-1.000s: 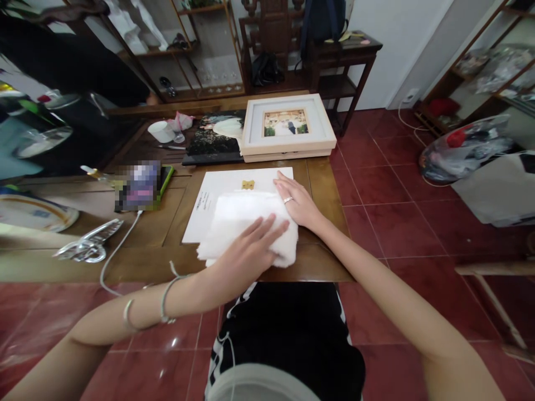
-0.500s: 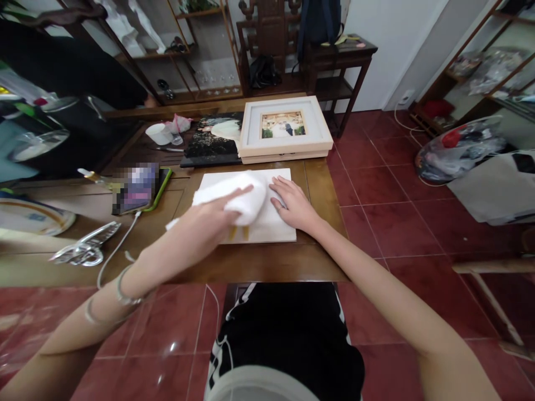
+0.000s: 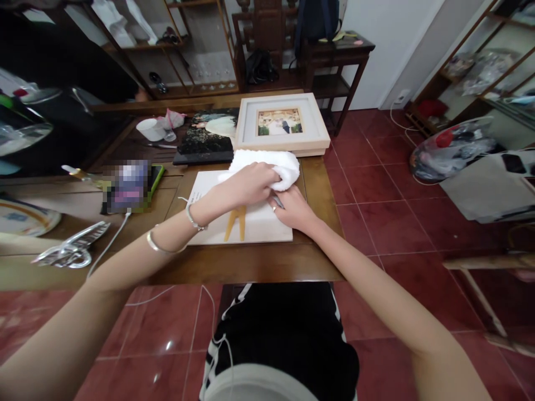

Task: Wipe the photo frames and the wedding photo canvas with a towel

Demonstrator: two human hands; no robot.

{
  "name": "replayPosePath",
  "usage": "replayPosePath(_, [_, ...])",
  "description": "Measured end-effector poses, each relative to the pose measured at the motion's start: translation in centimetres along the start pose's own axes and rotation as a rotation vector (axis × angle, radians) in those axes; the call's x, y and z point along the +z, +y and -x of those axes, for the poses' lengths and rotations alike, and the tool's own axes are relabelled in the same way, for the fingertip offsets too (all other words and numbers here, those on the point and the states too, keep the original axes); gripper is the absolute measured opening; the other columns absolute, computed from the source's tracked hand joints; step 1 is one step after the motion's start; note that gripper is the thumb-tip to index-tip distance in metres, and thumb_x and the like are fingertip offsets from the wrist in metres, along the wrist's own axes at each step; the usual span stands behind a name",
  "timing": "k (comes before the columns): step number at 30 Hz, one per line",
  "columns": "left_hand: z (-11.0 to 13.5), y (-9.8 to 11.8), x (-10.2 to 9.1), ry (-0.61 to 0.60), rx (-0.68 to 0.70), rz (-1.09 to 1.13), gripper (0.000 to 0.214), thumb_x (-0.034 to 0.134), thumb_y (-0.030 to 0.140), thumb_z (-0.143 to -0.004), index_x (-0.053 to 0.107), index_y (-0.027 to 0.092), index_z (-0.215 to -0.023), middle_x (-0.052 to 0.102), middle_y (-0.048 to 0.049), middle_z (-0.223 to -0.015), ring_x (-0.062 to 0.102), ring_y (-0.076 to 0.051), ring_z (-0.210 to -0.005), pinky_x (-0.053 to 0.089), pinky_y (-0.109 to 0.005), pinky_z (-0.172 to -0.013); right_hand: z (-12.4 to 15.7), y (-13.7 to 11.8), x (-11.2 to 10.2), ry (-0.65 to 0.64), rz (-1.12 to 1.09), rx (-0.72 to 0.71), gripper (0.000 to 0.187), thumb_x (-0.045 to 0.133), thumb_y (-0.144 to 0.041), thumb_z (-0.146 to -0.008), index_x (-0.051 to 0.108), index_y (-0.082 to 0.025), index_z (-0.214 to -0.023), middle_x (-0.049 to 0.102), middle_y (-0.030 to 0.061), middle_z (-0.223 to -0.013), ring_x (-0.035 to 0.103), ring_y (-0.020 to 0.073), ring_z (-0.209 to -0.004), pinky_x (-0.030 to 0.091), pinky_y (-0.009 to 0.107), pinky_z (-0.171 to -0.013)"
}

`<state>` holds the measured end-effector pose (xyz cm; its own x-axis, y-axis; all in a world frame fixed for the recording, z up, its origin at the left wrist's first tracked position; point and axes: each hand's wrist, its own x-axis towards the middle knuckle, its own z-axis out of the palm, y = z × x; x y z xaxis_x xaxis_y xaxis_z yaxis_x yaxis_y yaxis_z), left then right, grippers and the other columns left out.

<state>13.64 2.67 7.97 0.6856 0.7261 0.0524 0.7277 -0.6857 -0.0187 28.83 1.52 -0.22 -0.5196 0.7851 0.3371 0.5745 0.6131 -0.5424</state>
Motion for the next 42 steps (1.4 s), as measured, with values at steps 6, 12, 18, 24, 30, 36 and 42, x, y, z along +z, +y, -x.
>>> replayPosePath(6, [2.1, -1.3, -0.3, -0.038, -0.099, -0.075, 0.031, 0.044, 0.001, -0.081, 0.068, 0.010, -0.099, 0.069, -0.0160, -0.102, 0.066, -0.028, -0.093, 0.050, -0.036, -0.077, -0.1, -0.3, -0.2, -0.004, -0.023, -0.021, 0.038, 0.048, -0.024, -0.090, 0.062, -0.020, -0.125, 0.061, 0.0130, -0.135, 0.051, 0.0338, -0.129, 0.039, 0.056, -0.110])
replayPosePath(12, [4.0, -1.9, -1.0, -0.149, -0.215, -0.171, 0.036, 0.043, -0.002, -0.079, 0.070, 0.009, -0.099, 0.071, -0.0169, -0.099, 0.067, -0.028, -0.090, 0.053, -0.037, -0.076, 0.0, 0.1, 0.0, -0.035, -0.032, 0.009, 0.047, 0.047, -0.028, -0.092, 0.054, -0.023, -0.139, 0.049, 0.0086, -0.150, 0.035, 0.0305, -0.145, 0.028, 0.059, -0.118])
replayPosePath(18, [6.7, 0.0, -1.4, -0.208, -0.214, -0.216, 0.038, 0.044, -0.005, -0.079, 0.071, 0.009, -0.101, 0.069, -0.0171, -0.110, 0.068, -0.026, -0.094, 0.055, -0.034, -0.075, 0.2, 0.2, 0.1, -0.048, -0.002, 0.021, 0.046, 0.045, -0.034, -0.095, 0.056, -0.019, -0.137, 0.049, 0.0121, -0.150, 0.035, 0.0290, -0.145, 0.028, 0.056, -0.119])
replayPosePath(24, [11.3, 6.0, -2.0, -0.224, -0.079, -0.211, 0.025, 0.055, 0.000, -0.084, 0.074, 0.015, -0.088, 0.064, -0.0159, -0.125, 0.059, -0.032, -0.119, 0.056, -0.039, -0.086, 0.1, -0.2, -0.1, -0.057, 0.012, 0.050, 0.046, 0.045, -0.031, -0.094, 0.056, -0.016, -0.135, 0.048, 0.0138, -0.151, 0.035, 0.0283, -0.145, 0.027, 0.055, -0.120])
replayPosePath(30, [12.2, 6.7, -1.9, -0.225, -0.048, -0.181, 0.023, 0.058, 0.003, -0.084, 0.076, 0.017, -0.090, 0.056, -0.0151, -0.141, 0.053, -0.035, -0.130, 0.057, -0.041, -0.088, 0.0, -0.3, -0.1, -0.066, 0.025, 0.052, 0.046, 0.045, -0.031, -0.094, 0.056, -0.013, -0.135, 0.048, 0.0151, -0.151, 0.035, 0.0283, -0.145, 0.028, 0.053, -0.120])
replayPosePath(36, [7.9, 1.4, -0.1, -0.124, -0.142, -0.180, 0.034, 0.051, -0.004, -0.080, 0.076, 0.013, -0.095, 0.052, -0.0157, -0.146, 0.049, -0.035, -0.134, 0.057, -0.042, -0.092, 0.1, 0.0, 0.0, -0.058, 0.030, 0.046, 0.047, 0.045, -0.033, -0.094, 0.056, -0.016, -0.136, 0.048, 0.0133, -0.151, 0.035, 0.0294, -0.145, 0.029, 0.055, -0.119])
replayPosePath(42, [4.8, -1.9, 1.1, -0.028, -0.176, -0.118, 0.043, 0.047, -0.007, -0.076, 0.074, 0.007, -0.106, 0.054, -0.0170, -0.143, 0.051, -0.033, -0.132, 0.053, -0.043, -0.100, 0.1, 0.0, -0.1, -0.059, 0.024, 0.041, 0.047, 0.045, -0.032, -0.094, 0.055, -0.016, -0.137, 0.048, 0.0137, -0.150, 0.035, 0.0290, -0.145, 0.028, 0.055, -0.119])
